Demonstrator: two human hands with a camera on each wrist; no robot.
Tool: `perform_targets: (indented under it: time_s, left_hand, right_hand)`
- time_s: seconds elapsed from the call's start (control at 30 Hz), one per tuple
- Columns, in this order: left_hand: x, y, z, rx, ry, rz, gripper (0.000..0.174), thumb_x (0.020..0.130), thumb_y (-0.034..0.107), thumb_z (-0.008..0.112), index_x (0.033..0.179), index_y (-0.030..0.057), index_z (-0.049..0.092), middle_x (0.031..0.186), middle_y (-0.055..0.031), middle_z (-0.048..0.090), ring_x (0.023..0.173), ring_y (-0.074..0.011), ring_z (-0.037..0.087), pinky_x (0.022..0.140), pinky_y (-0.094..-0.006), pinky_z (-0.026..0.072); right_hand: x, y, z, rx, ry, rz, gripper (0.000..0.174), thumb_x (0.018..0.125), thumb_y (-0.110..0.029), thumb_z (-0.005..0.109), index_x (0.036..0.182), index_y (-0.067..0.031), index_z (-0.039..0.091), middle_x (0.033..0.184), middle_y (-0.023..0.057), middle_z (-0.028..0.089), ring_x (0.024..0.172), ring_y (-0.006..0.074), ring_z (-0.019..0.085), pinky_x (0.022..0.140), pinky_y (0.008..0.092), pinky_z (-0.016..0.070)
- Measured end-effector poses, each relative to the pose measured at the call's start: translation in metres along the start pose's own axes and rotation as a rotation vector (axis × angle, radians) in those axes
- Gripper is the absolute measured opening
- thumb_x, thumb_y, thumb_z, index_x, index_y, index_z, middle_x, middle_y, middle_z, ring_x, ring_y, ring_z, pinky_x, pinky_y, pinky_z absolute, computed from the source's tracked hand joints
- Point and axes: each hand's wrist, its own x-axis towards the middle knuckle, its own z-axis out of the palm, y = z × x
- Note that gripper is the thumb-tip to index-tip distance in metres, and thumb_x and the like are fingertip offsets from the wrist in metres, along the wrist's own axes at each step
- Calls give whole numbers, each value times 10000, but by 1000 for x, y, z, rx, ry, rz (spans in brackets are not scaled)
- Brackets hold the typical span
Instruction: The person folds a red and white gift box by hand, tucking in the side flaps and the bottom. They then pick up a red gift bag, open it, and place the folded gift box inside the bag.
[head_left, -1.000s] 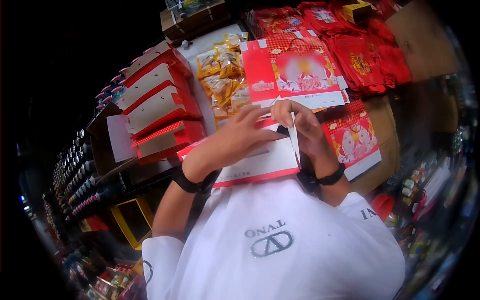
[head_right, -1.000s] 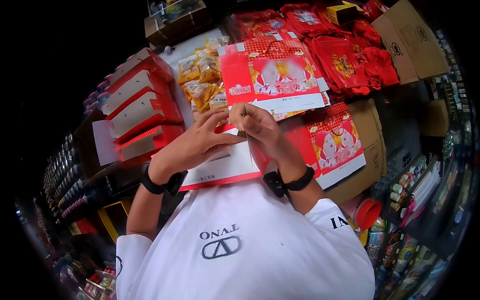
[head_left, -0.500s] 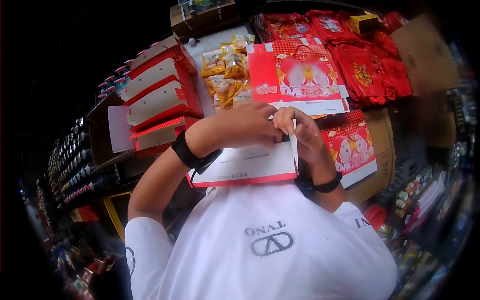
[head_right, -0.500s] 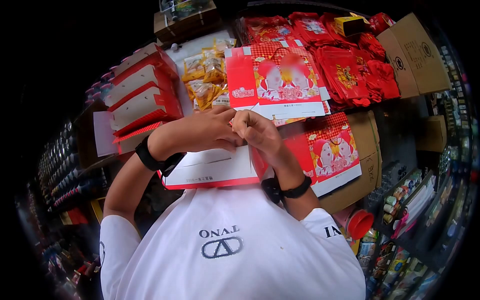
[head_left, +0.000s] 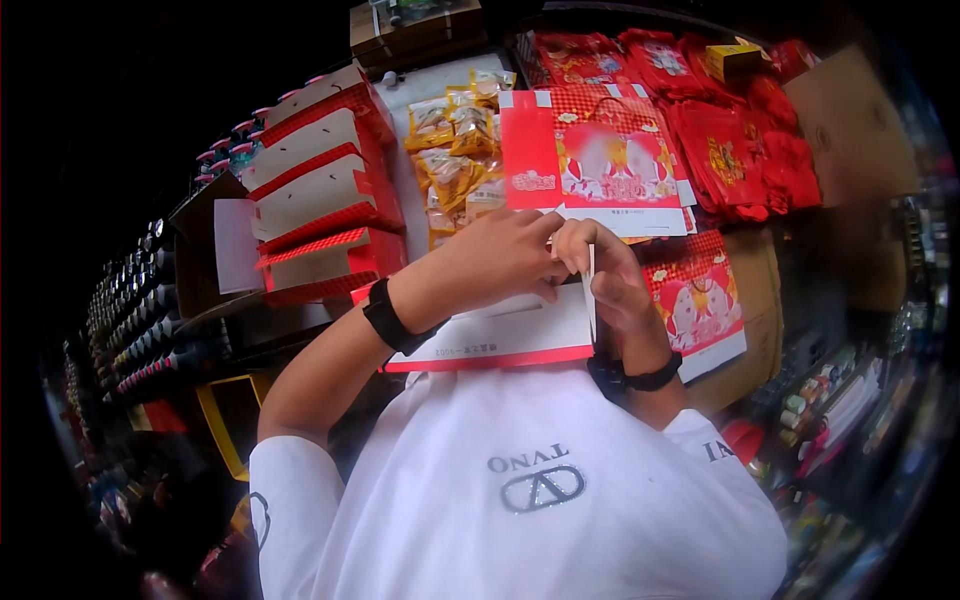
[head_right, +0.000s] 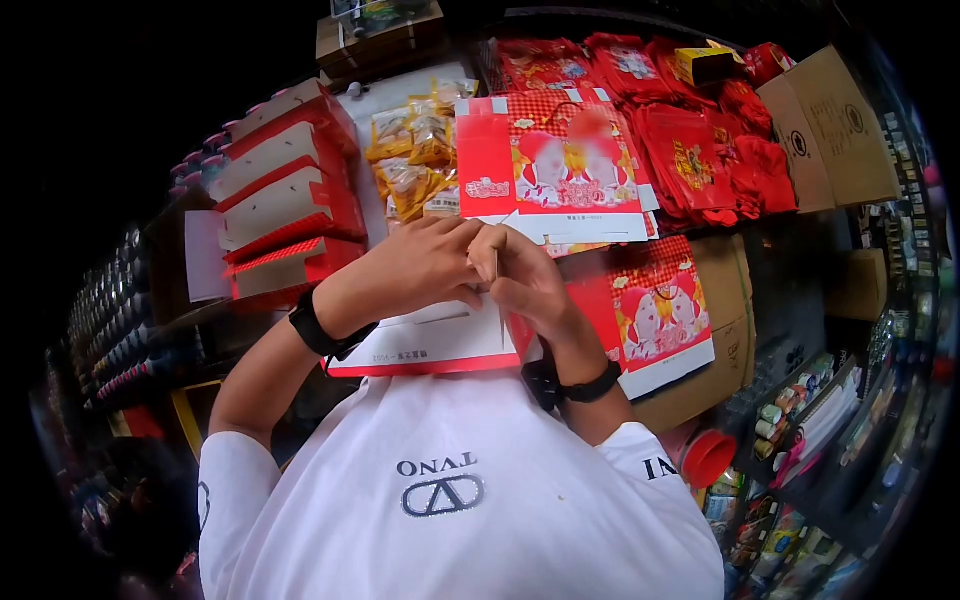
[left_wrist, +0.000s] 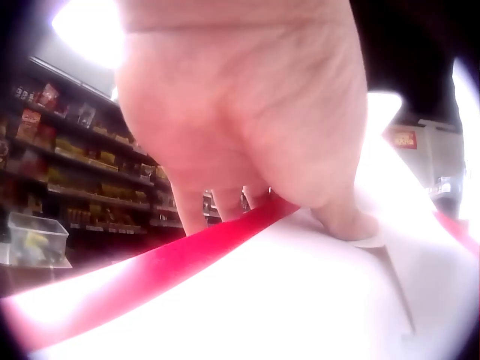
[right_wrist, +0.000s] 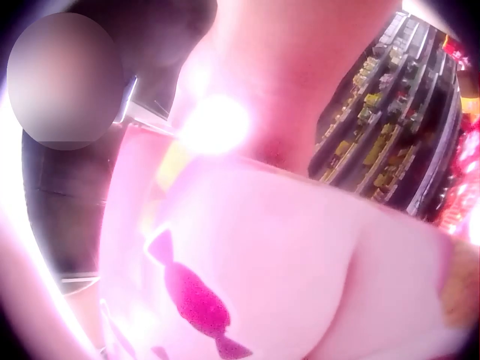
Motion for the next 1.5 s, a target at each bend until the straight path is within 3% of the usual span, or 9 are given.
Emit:
perform_targets:
  time_s: [0.23, 0.37, 0.47, 0.6, 0.63, 0.77, 0.97, 1.23, 1.5]
  left_hand:
    - [-2, -3, 9, 119, 122, 37, 266, 828, 348, 801, 1012, 161, 756, 1104, -67, 652, 1101, -263, 654, 902, -403, 519]
    - [-2, -7, 9, 76, 160, 28, 306, 835, 338, 804, 1048, 123, 759, 1102, -109, 655, 1055, -292, 685, 850, -415, 551]
    - [-4, -11, -1, 71, 166, -45, 340, 846, 327, 802, 1093, 98, 758, 1135, -145, 648, 1006, -319, 707, 799, -418, 582]
    - [-5, -11, -7, 56, 168, -122, 353, 875, 313, 786, 1148, 93, 752, 1216, -168, 624, 978, -334, 717, 788, -412, 604]
    - [-5, -11, -6, 73, 161, -124, 351, 884, 310, 781, 1156, 90, 740, 1224, -173, 617, 974, -342, 716, 793, -419, 603]
    - [-7, -10, -6, 20, 113, -142, 323, 928, 279, 748, 1178, 81, 692, 1229, -192, 601, 956, -372, 710, 809, -441, 597]
    - [-11, -33, -27, -58, -144, -176, 210, 944, 172, 725, 1120, 59, 710, 1125, -196, 657, 947, -381, 712, 800, -431, 581]
    - [12, -11, -35, 97, -132, -169, 334, 871, 82, 808, 1193, 57, 722, 1092, -123, 757, 964, -341, 737, 796, -392, 601]
    - [18, -26, -46, -190, -250, -226, 322, 914, 194, 798, 1203, 79, 714, 1243, -112, 688, 1052, -307, 704, 878, -379, 569]
  right_hand:
    - [-5, -11, 9, -90, 72, 113, 763, 780, -612, 854, 1196, -54, 543, 1204, 93, 514, 1215, 224, 483, 1093, 367, 347]
    - [-17, -3, 0, -254, -33, 5, 1065, 761, -406, 947, 1567, -50, 348, 1591, 144, 351, 1495, 282, 367, 1225, 443, 325]
    - [-24, -4, 11, -655, 45, -16, 1235, 717, -453, 965, 1636, -38, 251, 1679, 169, 257, 1543, 320, 307, 1232, 471, 316]
    - [-33, 26, 19, -561, 433, 96, 895, 880, -191, 866, 1588, -27, 345, 1598, 173, 422, 1492, 292, 416, 1230, 453, 346]
    - [-31, 29, 24, -492, 514, 74, 703, 919, -103, 781, 1526, -14, 439, 1494, 198, 546, 1405, 309, 530, 1163, 414, 426]
    - [-15, 41, 18, -616, 540, 17, 536, 938, -75, 761, 1425, -9, 547, 1323, 180, 668, 1269, 271, 639, 1049, 375, 513]
    - [-7, 33, 15, -642, 545, 87, 476, 919, -120, 791, 1340, -12, 596, 1285, 168, 687, 1211, 293, 664, 1031, 396, 528]
    - [0, 31, 29, -1060, 688, 8, 594, 840, -256, 849, 1331, -41, 593, 1221, 166, 691, 1176, 362, 654, 1033, 476, 499]
    - [-7, 29, 11, -705, 543, 94, 397, 940, -106, 743, 1309, -29, 618, 1242, 125, 694, 1162, 255, 667, 1003, 375, 537]
